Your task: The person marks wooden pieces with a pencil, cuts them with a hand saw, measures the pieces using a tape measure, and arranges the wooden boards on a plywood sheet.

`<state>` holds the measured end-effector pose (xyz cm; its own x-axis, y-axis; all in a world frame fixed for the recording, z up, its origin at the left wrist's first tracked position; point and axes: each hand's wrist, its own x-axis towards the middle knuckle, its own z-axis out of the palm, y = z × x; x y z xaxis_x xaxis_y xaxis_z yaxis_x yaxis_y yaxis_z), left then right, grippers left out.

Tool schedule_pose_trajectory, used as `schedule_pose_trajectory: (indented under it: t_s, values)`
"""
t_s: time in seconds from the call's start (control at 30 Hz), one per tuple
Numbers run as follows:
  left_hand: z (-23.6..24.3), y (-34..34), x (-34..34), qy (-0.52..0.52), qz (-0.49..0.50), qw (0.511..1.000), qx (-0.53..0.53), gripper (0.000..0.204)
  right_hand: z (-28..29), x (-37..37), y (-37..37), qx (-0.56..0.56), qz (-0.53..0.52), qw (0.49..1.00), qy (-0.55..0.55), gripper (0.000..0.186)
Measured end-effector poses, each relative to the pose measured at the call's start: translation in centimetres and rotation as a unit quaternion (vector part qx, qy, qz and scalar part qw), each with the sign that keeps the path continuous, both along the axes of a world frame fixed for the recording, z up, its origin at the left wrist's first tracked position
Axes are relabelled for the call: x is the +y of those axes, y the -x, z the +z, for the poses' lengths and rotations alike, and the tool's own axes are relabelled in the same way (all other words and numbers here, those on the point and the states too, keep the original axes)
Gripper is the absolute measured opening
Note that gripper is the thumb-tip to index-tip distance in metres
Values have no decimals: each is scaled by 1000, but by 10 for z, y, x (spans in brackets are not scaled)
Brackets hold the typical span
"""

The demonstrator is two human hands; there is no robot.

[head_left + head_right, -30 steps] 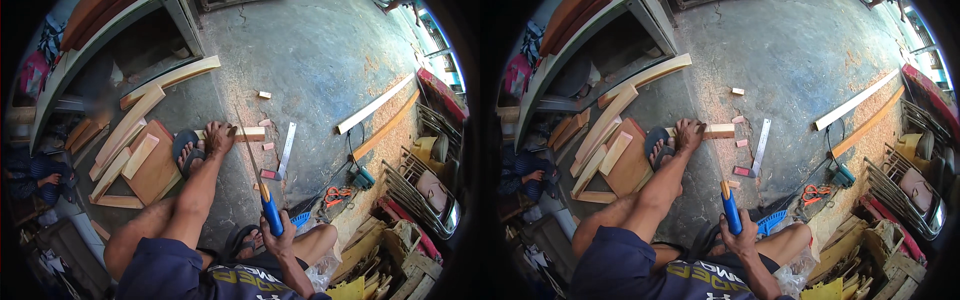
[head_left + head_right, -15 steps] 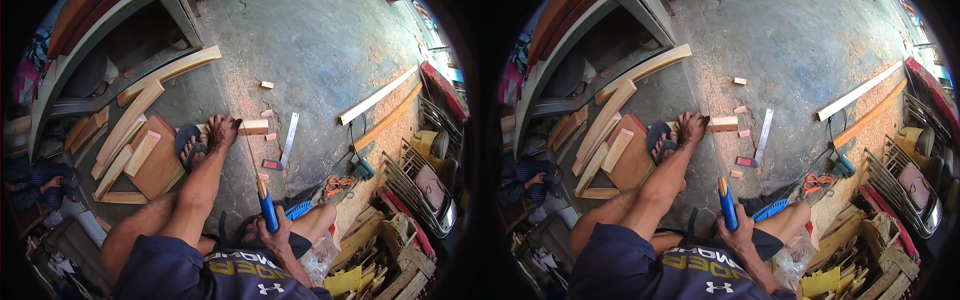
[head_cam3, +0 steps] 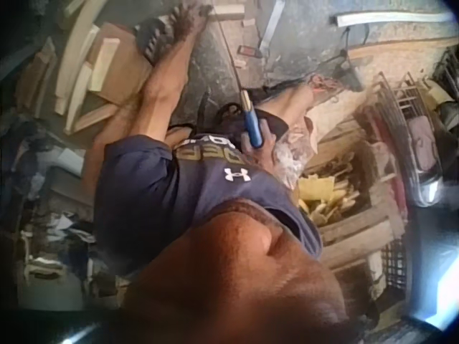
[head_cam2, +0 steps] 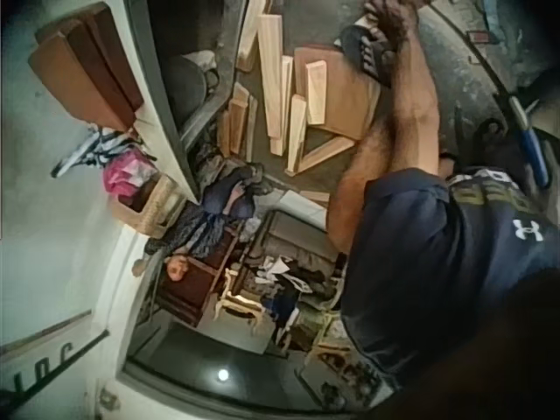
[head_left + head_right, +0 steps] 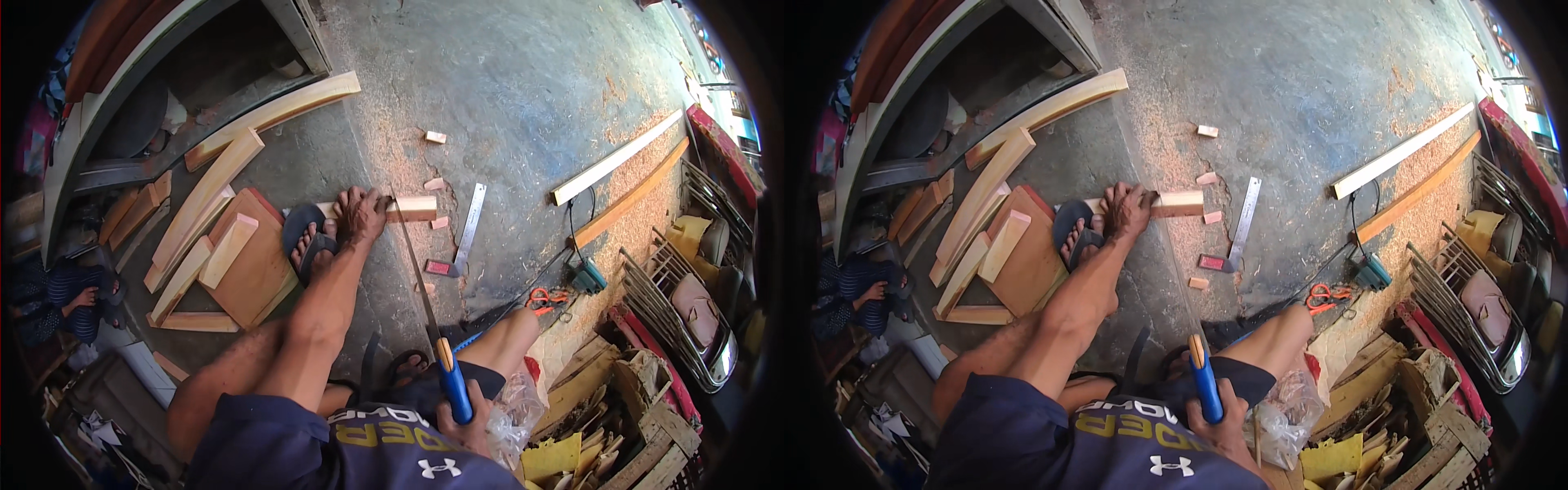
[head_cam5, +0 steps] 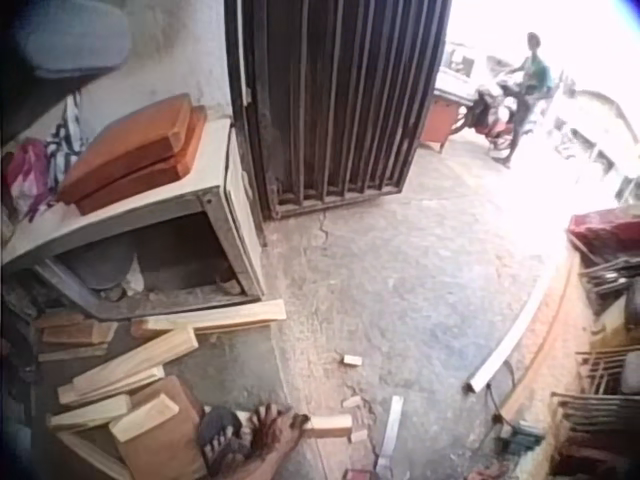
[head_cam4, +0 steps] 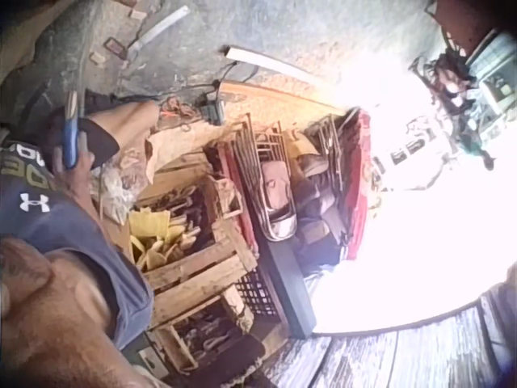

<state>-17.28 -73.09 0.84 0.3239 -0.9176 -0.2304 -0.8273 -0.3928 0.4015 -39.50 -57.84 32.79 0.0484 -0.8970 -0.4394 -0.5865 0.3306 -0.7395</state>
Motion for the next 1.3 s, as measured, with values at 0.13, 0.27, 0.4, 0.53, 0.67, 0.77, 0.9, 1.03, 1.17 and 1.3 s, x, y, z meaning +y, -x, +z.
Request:
schedule_pose_trajectory:
  t_s: [0.13, 0.27, 0.4, 0.53, 0.67, 0.77, 0.9, 1.03, 1.17, 1.3]
  values:
    - [-2, 5, -1, 45, -36, 997, 42, 27, -85, -63, -29, -8, -60, 998, 32, 30]
    - [0, -12, -7, 5, -25, 999, 42, 25, -52, 3, -4, 27, -12, 999, 31, 30]
    - [6, -8, 3, 0, -43, 998, 37, 23, -4, 18, 15, 40, 33, 999, -12, 28]
    - [-4, 12, -1, 12, -59, 997, 53, 22, -126, -68, -29, 56, -4, 998, 38, 30]
    - [8, -12, -1, -10, -37, 999, 23, 22, -42, 18, 10, 14, 10, 1000, -13, 39]
    - [12, -9, -2, 1, -40, 999, 17, 24, 3, 47, 36, 4, 22, 999, 24, 41]
    - [0, 12, -18, 8, -57, 997, 43, 24, -140, -69, -26, 23, -46, 995, 86, 31]
    - [-5, -9, 9, -6, -47, 999, 14, 23, -91, 6, 1, -12, -58, 998, -14, 26]
    - [8, -15, 1, -21, -48, 999, 4, 23, -4, 40, 26, 17, 20, 1000, -5, 26]
    - [2, 34, -4, -12, -59, 997, 55, 22, -159, -73, -21, 19, -36, 994, 105, 27]
